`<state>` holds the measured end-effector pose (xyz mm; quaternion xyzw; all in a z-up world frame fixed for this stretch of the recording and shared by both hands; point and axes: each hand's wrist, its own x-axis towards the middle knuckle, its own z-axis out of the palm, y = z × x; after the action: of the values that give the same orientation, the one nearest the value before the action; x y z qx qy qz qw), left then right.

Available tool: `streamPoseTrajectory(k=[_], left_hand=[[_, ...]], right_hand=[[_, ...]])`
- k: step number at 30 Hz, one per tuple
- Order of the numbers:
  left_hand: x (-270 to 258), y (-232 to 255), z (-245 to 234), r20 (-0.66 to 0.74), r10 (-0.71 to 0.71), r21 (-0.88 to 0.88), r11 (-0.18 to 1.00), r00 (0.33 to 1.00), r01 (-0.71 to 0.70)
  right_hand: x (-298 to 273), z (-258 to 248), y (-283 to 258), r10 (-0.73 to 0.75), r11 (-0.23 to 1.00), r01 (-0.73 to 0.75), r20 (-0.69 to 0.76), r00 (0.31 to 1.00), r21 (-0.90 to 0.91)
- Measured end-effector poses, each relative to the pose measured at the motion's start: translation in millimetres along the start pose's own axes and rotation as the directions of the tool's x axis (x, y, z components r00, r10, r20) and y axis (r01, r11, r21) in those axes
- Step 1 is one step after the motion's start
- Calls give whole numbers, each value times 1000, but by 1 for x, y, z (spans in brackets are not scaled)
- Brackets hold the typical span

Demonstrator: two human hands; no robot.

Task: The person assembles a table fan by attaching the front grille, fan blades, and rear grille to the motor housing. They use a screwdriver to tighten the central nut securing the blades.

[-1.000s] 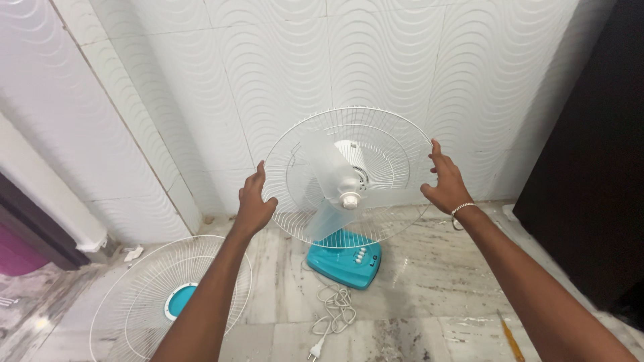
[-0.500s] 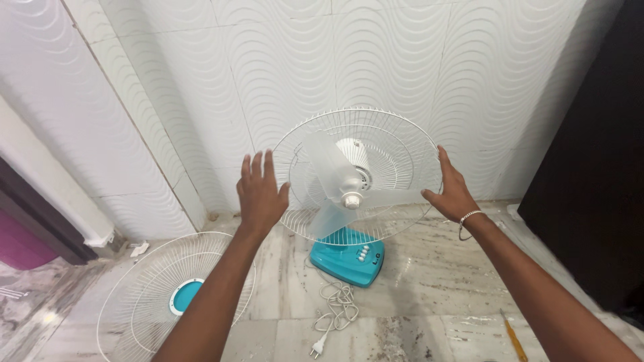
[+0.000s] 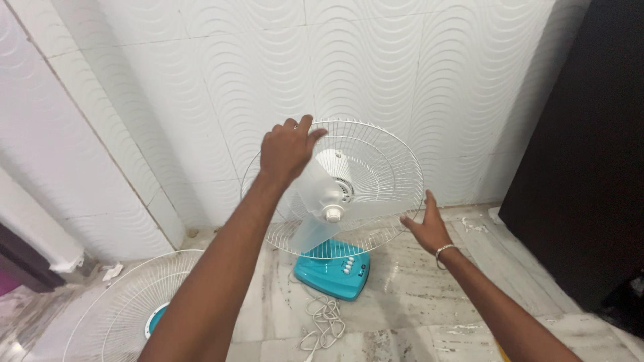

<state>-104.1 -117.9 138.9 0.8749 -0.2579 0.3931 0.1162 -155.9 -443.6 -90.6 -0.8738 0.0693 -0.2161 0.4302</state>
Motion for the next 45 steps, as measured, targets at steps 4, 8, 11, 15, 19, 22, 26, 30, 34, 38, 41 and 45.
streamPoseTrajectory(k=[4,8,11,15,19,22,26,30,34,38,41,45], left_hand=[[15,-11,-5,-6,131,-25,991,991,-131],[12,-10,-6,76,73,-88,994,994,-66],[9,-5,-9,190,-35,-193,978,981,73],[2,3,-16,151,-30,-194,979,988,60],[-6,11,-18,97,-33,-163,985,995,49],[-11,14,-22,75,-55,-167,984,996,67],[-15,20,-29,106,-137,-192,969,985,156],[-18,22,-41,130,-219,-199,949,967,242],[-21,15,-51,128,-314,-233,913,941,336],[-23,-1,-51,97,-341,-325,877,935,354],[-27,-21,-50,86,-399,-318,857,913,405],[-43,-53,-54,61,-470,-384,803,881,455]], right_hand=[[-4,14,27,42,999,-42,34,999,4],[-7,31,45,122,992,-122,72,990,2],[-11,42,53,192,980,-196,136,972,19],[-16,53,54,142,990,-142,154,978,-15],[-24,61,49,155,988,-156,218,963,-16],[-30,65,42,132,991,-135,249,959,-7],[-37,65,39,114,993,-121,269,956,9],[-38,72,51,152,988,-154,264,952,-16],[-39,87,88,184,983,-177,248,951,-50],[-47,100,130,258,963,-236,181,949,-131],[-66,101,146,417,908,-411,283,864,-83],[-93,102,144,540,784,-616,410,735,74]])
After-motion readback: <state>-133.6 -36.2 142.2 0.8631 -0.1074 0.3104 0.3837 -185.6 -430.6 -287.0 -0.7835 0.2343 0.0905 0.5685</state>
